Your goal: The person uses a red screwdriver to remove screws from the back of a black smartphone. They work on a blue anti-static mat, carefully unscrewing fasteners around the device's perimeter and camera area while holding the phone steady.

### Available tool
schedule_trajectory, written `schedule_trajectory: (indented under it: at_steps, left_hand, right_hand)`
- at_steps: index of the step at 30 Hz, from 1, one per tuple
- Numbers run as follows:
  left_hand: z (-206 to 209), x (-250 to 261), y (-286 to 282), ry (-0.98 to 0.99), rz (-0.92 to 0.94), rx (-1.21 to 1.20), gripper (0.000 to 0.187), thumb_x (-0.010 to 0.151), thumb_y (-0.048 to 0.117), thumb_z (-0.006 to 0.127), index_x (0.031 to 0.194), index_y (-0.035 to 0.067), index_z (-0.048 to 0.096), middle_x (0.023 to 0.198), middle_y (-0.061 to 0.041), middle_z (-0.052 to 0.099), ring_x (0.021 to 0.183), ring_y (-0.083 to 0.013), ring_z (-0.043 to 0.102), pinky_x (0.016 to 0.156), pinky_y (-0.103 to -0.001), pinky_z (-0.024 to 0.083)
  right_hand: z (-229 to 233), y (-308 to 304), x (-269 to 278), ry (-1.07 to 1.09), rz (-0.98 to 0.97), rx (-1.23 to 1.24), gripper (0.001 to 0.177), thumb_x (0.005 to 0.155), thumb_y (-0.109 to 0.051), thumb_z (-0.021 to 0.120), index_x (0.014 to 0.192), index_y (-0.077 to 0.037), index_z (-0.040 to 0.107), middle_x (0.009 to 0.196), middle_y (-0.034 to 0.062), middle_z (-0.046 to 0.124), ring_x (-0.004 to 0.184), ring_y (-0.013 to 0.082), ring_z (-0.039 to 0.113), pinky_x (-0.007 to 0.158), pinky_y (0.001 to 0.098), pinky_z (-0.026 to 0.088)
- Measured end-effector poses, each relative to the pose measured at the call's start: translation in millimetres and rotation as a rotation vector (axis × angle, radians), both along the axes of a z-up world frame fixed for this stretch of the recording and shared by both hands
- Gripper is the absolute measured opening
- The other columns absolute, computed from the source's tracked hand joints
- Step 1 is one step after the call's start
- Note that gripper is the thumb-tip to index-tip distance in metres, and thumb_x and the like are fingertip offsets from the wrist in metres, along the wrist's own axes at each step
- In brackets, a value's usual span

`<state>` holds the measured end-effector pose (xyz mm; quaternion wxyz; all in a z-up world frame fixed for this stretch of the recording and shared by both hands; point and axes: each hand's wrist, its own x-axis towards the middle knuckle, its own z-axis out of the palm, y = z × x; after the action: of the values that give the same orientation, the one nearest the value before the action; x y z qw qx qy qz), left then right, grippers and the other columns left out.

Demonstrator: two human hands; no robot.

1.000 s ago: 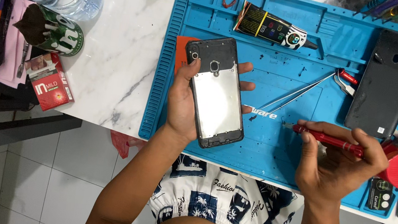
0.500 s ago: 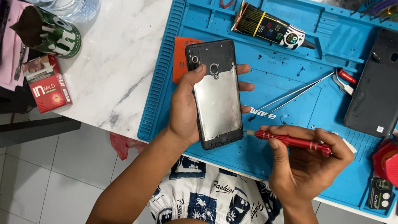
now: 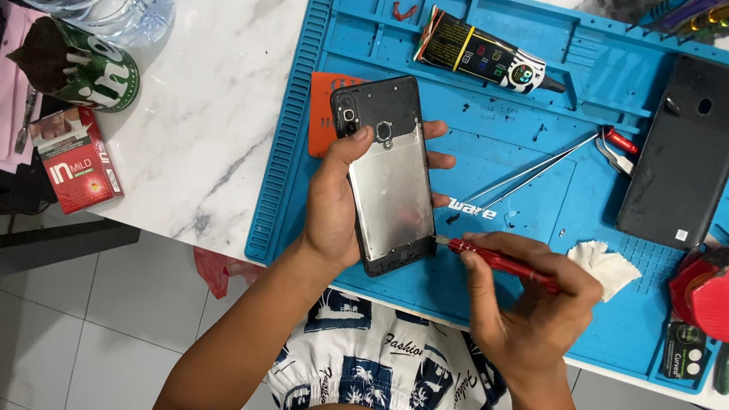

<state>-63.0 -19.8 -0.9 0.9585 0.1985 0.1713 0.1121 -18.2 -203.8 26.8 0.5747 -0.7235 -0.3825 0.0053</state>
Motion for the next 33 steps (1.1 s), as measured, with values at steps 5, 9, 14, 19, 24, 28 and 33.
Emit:
schedule_trajectory:
  at_steps: [5,9,14,19,24,28,33]
  left_hand:
    - [1.2,-1.6,-0.1,-0.039,0.027,-0.026,0.060,0.095,0.045,0.053,0.139,0.003,0.052,0.134,-0.023,0.060,0.109,-0.0346,0.065,0.077,-0.051,0.061]
    - [-2.3,-3.4,1.2,-0.117,0.028,-0.063,0.065,0.098,0.050,0.050,0.145,0.004,0.049,0.137,-0.025,0.058,0.112,-0.0379,0.065,0.082,-0.055,0.059]
    - [0.4,-4.0,1.1,-0.118,0.041,-0.054,0.069,0.097,0.052,0.049,0.144,0.001,0.049,0.137,-0.027,0.058,0.111,-0.0393,0.065,0.081,-0.055,0.060]
    - [-0.8,-4.0,1.8,-0.135,0.033,-0.073,0.072,0.098,0.056,0.046,0.146,0.002,0.048,0.139,-0.027,0.056,0.113,-0.0399,0.064,0.082,-0.056,0.060]
    - [-0.6,-3.8,1.9,-0.123,0.027,-0.058,0.071,0.098,0.056,0.046,0.145,0.003,0.049,0.137,-0.026,0.057,0.112,-0.0378,0.065,0.082,-0.054,0.060]
    - [1.2,-3.2,1.5,-0.135,0.036,-0.064,0.070,0.099,0.054,0.046,0.145,0.002,0.048,0.136,-0.027,0.058,0.111,-0.0396,0.065,0.081,-0.055,0.060]
    - [3.9,-2.5,1.3,-0.113,0.045,-0.046,0.071,0.097,0.054,0.049,0.145,0.001,0.048,0.134,-0.028,0.059,0.109,-0.0388,0.065,0.080,-0.055,0.060]
  right_hand:
    - [9.2,-1.7,-2.8,-0.081,-0.164,-0.206,0.044,0.088,-0.002,0.078,0.106,0.004,0.039,0.095,0.0204,0.072,0.087,0.0281,0.077,0.071,0.0288,0.060]
    - [9.4,1.6,-3.0,0.152,-0.274,-0.180,0.044,0.088,-0.002,0.077,0.103,0.000,0.036,0.091,0.0223,0.071,0.082,0.0283,0.075,0.070,0.0304,0.062]
    - [10.9,-0.1,-4.8,0.167,-0.334,-0.262,0.046,0.087,-0.006,0.081,0.103,0.000,0.038,0.089,0.0196,0.071,0.081,0.0262,0.075,0.067,0.0289,0.061]
    - [11.8,-2.3,-3.5,0.192,-0.357,-0.331,0.047,0.086,-0.009,0.084,0.104,0.002,0.041,0.089,0.0194,0.071,0.079,0.0263,0.076,0.062,0.0293,0.062]
    - [11.0,-8.0,-4.3,-0.065,-0.240,-0.339,0.045,0.087,-0.009,0.084,0.104,0.006,0.045,0.095,0.0182,0.072,0.086,0.0268,0.076,0.066,0.0282,0.059]
    - [6.5,-13.0,-5.3,-0.186,-0.263,-0.390,0.046,0.087,-0.012,0.088,0.107,0.008,0.052,0.096,0.0179,0.069,0.079,0.0260,0.073,0.063,0.0284,0.055]
    - [18.4,-22.0,4.6,-0.102,-0.315,-0.559,0.039,0.084,-0.023,0.092,0.095,0.001,0.063,0.082,0.0105,0.072,0.070,0.0207,0.071,0.057,0.0271,0.053]
